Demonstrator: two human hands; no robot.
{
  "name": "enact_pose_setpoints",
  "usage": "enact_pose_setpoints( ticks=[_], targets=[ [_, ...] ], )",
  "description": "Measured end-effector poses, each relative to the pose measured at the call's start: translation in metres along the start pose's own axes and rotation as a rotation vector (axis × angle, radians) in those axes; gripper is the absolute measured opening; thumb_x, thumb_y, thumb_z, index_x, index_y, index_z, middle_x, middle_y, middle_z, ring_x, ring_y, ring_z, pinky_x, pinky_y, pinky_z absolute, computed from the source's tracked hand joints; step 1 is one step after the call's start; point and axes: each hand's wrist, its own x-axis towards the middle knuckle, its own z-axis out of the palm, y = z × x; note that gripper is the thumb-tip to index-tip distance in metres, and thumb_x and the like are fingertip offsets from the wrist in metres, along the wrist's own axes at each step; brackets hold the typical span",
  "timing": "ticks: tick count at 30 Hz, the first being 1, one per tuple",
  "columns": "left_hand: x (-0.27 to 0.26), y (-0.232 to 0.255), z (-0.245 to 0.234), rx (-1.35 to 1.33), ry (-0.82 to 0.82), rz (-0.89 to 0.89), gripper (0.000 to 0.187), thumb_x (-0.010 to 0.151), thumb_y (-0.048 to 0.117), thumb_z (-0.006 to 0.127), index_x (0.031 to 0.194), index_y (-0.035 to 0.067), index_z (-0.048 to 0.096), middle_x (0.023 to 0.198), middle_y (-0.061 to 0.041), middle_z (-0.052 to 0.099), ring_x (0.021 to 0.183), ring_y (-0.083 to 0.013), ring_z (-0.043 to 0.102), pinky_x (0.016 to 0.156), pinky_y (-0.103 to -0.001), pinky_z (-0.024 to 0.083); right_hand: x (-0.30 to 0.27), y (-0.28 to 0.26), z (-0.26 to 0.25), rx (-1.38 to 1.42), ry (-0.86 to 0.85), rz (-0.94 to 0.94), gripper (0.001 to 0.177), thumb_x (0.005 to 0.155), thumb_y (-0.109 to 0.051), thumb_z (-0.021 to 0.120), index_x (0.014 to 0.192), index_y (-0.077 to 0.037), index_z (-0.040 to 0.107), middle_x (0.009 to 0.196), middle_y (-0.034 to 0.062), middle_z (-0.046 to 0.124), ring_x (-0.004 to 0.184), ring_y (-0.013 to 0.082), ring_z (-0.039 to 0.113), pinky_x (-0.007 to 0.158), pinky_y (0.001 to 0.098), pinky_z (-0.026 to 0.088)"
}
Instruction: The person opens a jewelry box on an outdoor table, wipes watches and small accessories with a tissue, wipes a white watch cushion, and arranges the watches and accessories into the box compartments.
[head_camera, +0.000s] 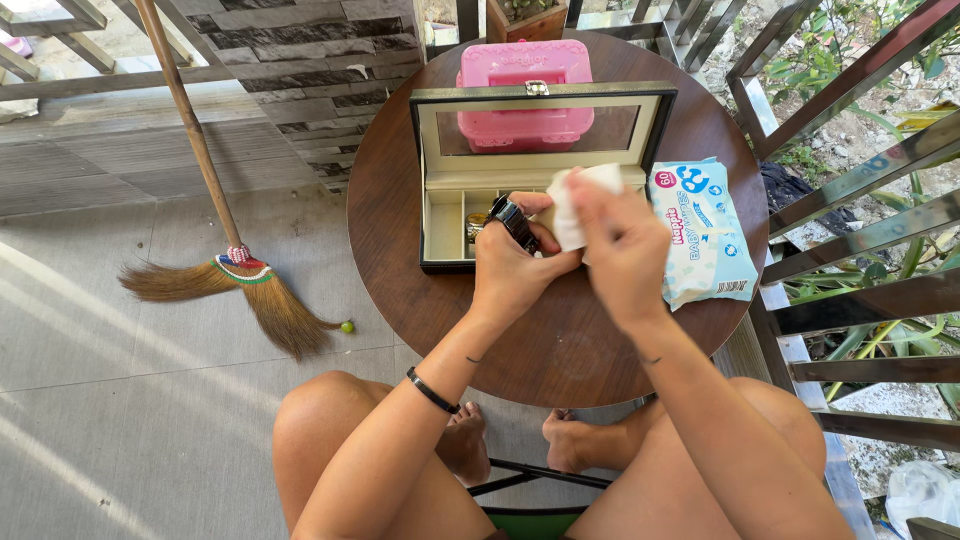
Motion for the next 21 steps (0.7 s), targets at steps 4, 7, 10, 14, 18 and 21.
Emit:
enact_pose_setpoints(
  ticks=[4, 7, 10, 14, 18, 21],
  targets=[
    [-0.002, 0.006, 0.002, -0.166, 0.038, 0.075, 0.048, 0.076, 0.009, 0.088, 0.114, 0.0, 0.061, 0.099, 0.001, 0.069, 0.076, -0.0042, 0.063, 0.072, -0.022, 0.055, 0.014, 0.026, -0.012, 0.35, -0.065, 0.537, 0.025, 0.102, -0.018, 0.064, 0.114, 0.0, 0.078, 0.108, 0.0093, 0.075, 0.089, 0.0113, 0.068, 0.078, 0.0261, 0.056],
    [0.0, 0.01, 0.002, -0.171, -0.028, 0.101, 0.051, 0.076, 0.01, 0.09, 0.117, 0.0, 0.06, 0.102, -0.001, 0.068, 0.077, -0.004, 0.061, 0.073, -0.021, 0.054, 0.018, 0.03, -0.021, 0.323, -0.043, 0.517, 0.025, 0.105, -0.02, 0.063, 0.115, -0.002, 0.077, 0.108, 0.0086, 0.073, 0.09, 0.0098, 0.065, 0.078, 0.0258, 0.053],
    [-0.001, 0.012, 0.007, -0.209, -0.043, -0.039, 0.052, 0.076, 0.013, 0.09, 0.118, 0.0, 0.062, 0.095, -0.001, 0.068, 0.075, -0.0035, 0.061, 0.07, -0.022, 0.053, 0.015, 0.022, -0.025, 0.472, -0.006, 0.172, 0.029, 0.111, -0.023, 0.056, 0.123, -0.002, 0.072, 0.12, 0.0067, 0.072, 0.103, 0.0089, 0.066, 0.091, 0.0247, 0.056],
    [0.004, 0.009, 0.003, -0.394, -0.115, -0.131, 0.048, 0.081, 0.012, 0.083, 0.124, 0.003, 0.064, 0.103, 0.001, 0.07, 0.079, -0.0028, 0.06, 0.073, -0.022, 0.054, 0.004, 0.005, -0.017, 0.18, -0.191, -0.122, 0.031, 0.114, -0.022, 0.056, 0.13, 0.001, 0.07, 0.131, 0.0113, 0.069, 0.125, 0.0141, 0.063, 0.104, 0.0274, 0.051],
    [0.017, -0.001, -0.015, -0.821, -0.068, -0.306, 0.03, 0.095, 0.021, 0.072, 0.117, 0.003, 0.065, 0.104, -0.003, 0.072, 0.084, -0.009, 0.067, 0.075, -0.027, 0.058, 0.0, 0.001, -0.018, 0.188, -0.268, -0.056, 0.03, 0.108, -0.013, 0.059, 0.134, 0.0, 0.067, 0.13, 0.0095, 0.067, 0.116, 0.0128, 0.064, 0.096, 0.0253, 0.053],
    [0.023, -0.009, -0.025, -0.956, -0.049, -0.434, 0.032, 0.102, 0.032, 0.067, 0.114, 0.001, 0.065, 0.1, -0.007, 0.072, 0.085, -0.0152, 0.07, 0.072, -0.031, 0.058, 0.008, 0.006, -0.034, -0.045, -0.453, -0.023, 0.031, 0.101, -0.008, 0.066, 0.131, -0.004, 0.074, 0.113, 0.008, 0.072, 0.1, 0.0151, 0.067, 0.086, 0.0269, 0.053]
  ],
)
